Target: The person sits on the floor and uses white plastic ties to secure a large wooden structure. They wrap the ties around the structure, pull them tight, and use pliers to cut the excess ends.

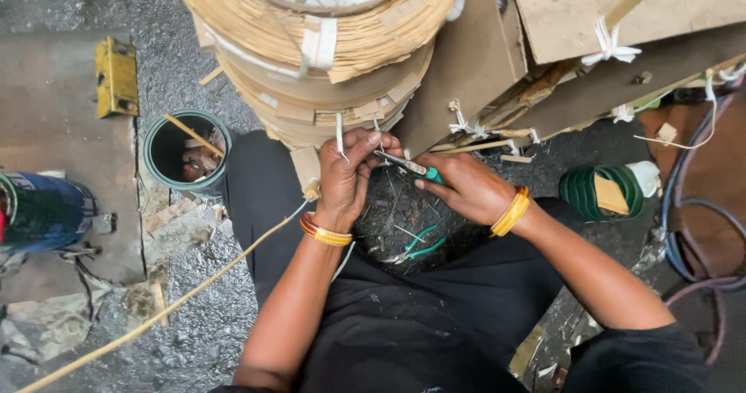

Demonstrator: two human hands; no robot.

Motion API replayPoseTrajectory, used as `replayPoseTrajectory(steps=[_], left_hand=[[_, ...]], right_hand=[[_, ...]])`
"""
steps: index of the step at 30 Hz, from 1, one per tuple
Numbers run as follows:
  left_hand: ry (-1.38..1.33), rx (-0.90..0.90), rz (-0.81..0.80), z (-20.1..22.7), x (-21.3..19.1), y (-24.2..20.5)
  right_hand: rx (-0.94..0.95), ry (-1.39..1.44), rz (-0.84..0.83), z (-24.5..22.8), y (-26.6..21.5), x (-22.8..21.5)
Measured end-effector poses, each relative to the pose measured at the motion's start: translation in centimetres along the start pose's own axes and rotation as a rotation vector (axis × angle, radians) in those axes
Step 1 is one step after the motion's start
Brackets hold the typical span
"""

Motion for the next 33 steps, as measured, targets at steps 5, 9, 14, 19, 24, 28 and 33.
replayPoseTrajectory(steps=[5, 9, 14, 19, 24, 28, 33], left_hand=[[0.009, 0.029, -0.022, 0.1, 0.3, -0.1], [0.01, 0.028, -0.027, 0.1, 0.4, 0.1], [0.023, 0.035, -0.021, 0.2, 0.5, -0.1], [0.023, 0.042, -0.02, 0.1, 0.5, 0.1], [-0.001, 0.058, -0.016, -0.5, -0.1, -0.2], [-0.018, 0.077, -0.014, 0.1, 0.3, 0.0], [0.084, 0.08, -0.005, 0.3, -0.2, -0.7]], right_hand=[[0.043, -0.024, 0.039, -0.7, -0.6, -0.5], [0.088, -0.096, 0.073, -1.1, -0.7, -0.8], [0.135, -0.143, 0.107, -2.2, -1.5, -1.4], [0.169, -0.181, 0.123, -2.7, -1.6, -2.1], [0.266, -0.127, 0.026, -0.9, -1.2, -0.6], [0.011, 0.083, 0.076, -2.0, -0.2, 0.2], [0.222, 0.153, -0.099, 1.6, -0.6, 3.2]])
Point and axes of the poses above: each hand's wrist, its own y-axis towards the middle knuckle, its own x-axis out of the palm, z = x × y, the point moved 8 cm from there along y, towards the middle knuckle, and after that the axes turned 4 degrees about y, right-handed, at the moved point
